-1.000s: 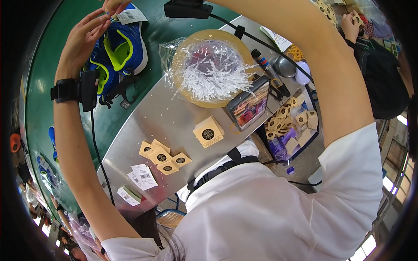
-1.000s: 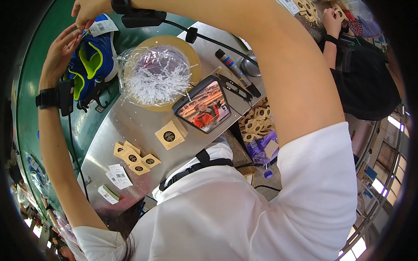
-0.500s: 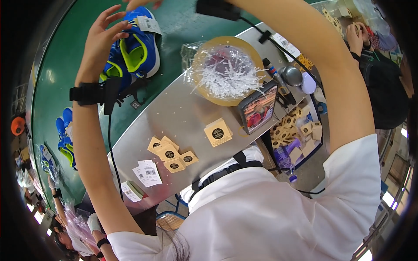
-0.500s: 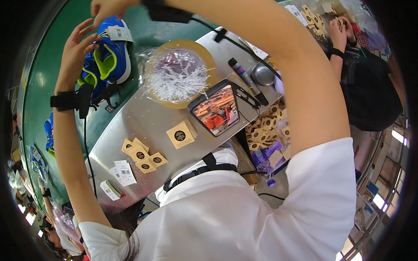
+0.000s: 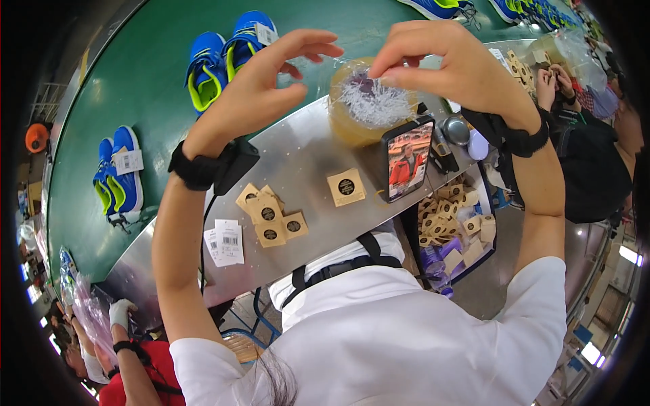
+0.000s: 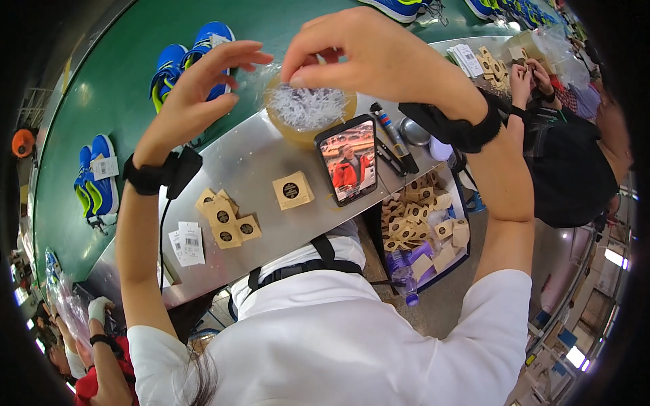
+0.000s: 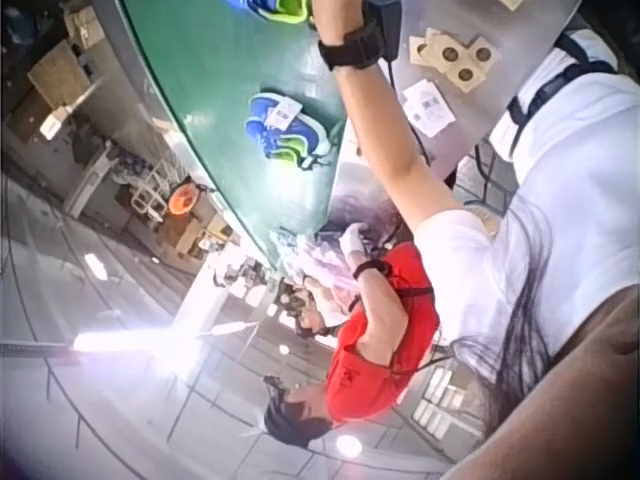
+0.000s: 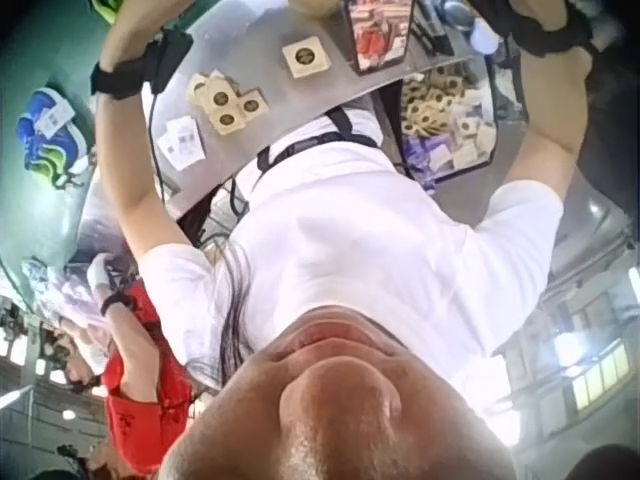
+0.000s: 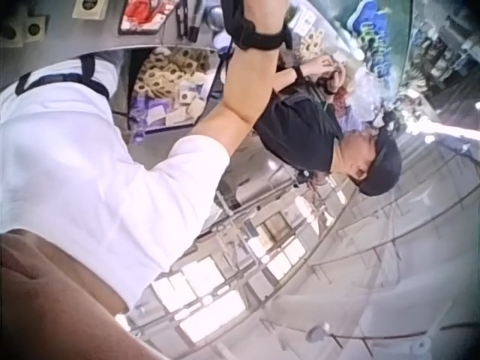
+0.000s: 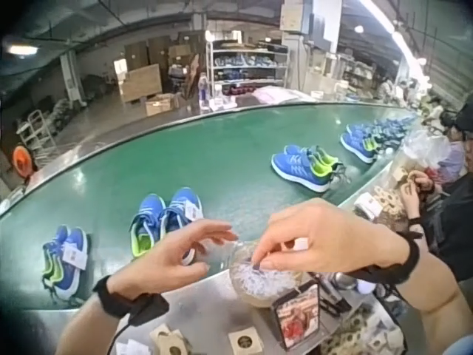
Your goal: Apply adhesive stickers and tags to shoe components and insert items into the finished shoes on a manufacturing line.
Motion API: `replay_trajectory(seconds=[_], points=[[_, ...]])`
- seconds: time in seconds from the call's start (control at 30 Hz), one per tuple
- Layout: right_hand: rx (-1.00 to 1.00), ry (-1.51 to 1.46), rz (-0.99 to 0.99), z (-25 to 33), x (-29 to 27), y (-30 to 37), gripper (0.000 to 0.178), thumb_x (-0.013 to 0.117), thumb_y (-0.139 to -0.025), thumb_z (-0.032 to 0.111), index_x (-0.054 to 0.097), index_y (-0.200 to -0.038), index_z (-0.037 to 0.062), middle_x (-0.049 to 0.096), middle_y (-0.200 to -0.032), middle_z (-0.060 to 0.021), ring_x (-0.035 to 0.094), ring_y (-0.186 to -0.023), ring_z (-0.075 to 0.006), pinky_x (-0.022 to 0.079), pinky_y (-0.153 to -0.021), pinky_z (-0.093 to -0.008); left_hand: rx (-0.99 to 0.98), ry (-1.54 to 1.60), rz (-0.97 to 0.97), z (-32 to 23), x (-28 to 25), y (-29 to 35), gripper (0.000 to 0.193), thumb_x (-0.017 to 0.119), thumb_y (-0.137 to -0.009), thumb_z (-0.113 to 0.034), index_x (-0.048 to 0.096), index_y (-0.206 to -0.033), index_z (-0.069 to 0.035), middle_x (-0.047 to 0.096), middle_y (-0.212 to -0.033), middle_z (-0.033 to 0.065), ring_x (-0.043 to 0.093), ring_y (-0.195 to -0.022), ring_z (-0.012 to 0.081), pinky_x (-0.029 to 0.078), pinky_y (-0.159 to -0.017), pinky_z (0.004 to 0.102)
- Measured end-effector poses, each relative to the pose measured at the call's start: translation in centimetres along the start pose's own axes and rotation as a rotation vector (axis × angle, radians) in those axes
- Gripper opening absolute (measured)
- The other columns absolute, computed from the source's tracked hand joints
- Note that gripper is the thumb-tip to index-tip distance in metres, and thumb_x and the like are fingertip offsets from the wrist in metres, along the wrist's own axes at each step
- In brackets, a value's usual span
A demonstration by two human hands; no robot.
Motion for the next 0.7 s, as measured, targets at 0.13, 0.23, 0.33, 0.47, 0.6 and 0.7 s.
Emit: replay_trajectory(seconds=[0.13,0.23,0.33,0.47,0.6,0.7], points=[[-0.35,0.396,-0.123,1.5,3.7,-2.1,0.01,0.064,-0.079,0.016,0.068,-0.078,0.0067,0.065,-0.081,-0.0078,0.061,-0.065,-0.0229,0.048,-0.058,-0.0317,0.005,-0.093,-0.046,1.0,0.6,0.9,0.068,0.044,-0.073,0.002,0.035,-0.14,-0.009,0.047,-0.135,0.0084,0.039,-0.129,0.0218,0.027,-0.108,0.0358],[-0.323,0.693,0.015,1.4,5.8,-3.8,0.008,0.064,-0.075,0.011,0.067,-0.079,0.0049,0.06,-0.076,-0.0068,0.059,-0.073,-0.0259,0.045,-0.067,-0.0366,-0.026,-0.034,-0.087,2.1,1.4,1.5,0.073,0.044,-0.073,0.004,0.03,-0.143,-0.008,0.04,-0.14,0.0108,0.034,-0.133,0.0226,0.025,-0.109,0.0353],[-0.2,0.786,0.115,1.2,5.6,-4.2,0.008,0.062,-0.075,0.01,0.066,-0.081,0.0061,0.061,-0.077,-0.0079,0.06,-0.072,-0.0258,0.047,-0.068,-0.0361,-0.012,0.232,-0.108,1.4,2.2,1.7,0.076,0.05,-0.073,0.006,0.027,-0.144,-0.006,0.036,-0.143,0.0114,0.03,-0.136,0.0228,0.024,-0.111,0.0344],[-0.134,0.447,-0.135,1.8,2.3,-3.4,0.014,0.062,-0.082,0.014,0.064,-0.085,0.0005,0.066,-0.078,-0.0121,0.064,-0.069,-0.0203,0.05,-0.063,-0.0299,0.003,0.328,-0.099,0.1,3.3,-0.1,0.089,0.071,-0.074,-0.001,0.019,-0.146,-0.005,0.032,-0.145,0.0113,0.035,-0.133,0.0232,0.027,-0.11,0.0353],[0.033,0.056,-0.376,2.1,-0.1,-1.7,0.018,0.064,-0.082,0.016,0.064,-0.086,-0.0016,0.066,-0.079,-0.0146,0.063,-0.068,-0.0195,0.048,-0.061,-0.0293,0.06,0.129,-0.15,-0.2,5.6,-2.3,0.082,0.075,-0.075,-0.009,0.028,-0.143,-0.004,0.064,-0.111,0.0116,0.052,-0.118,0.0243,0.04,-0.099,0.0339],[0.043,-0.071,-0.528,1.8,-0.6,0.3,0.017,0.059,-0.088,0.014,0.059,-0.085,-0.003,0.067,-0.078,-0.0119,0.064,-0.07,-0.0147,0.05,-0.062,-0.026,0.061,0.048,-0.202,0.0,5.8,-2.6,0.073,0.071,-0.08,-0.01,0.031,-0.142,-0.005,0.068,-0.097,0.0113,0.053,-0.116,0.0209,0.041,-0.098,0.0345]])
Point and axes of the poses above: each hand's wrist, its own y-axis away from the middle knuckle, its own x-axis out of the palm, z = x × y, the point moved 3 cm from there along -y, towards the middle knuckle
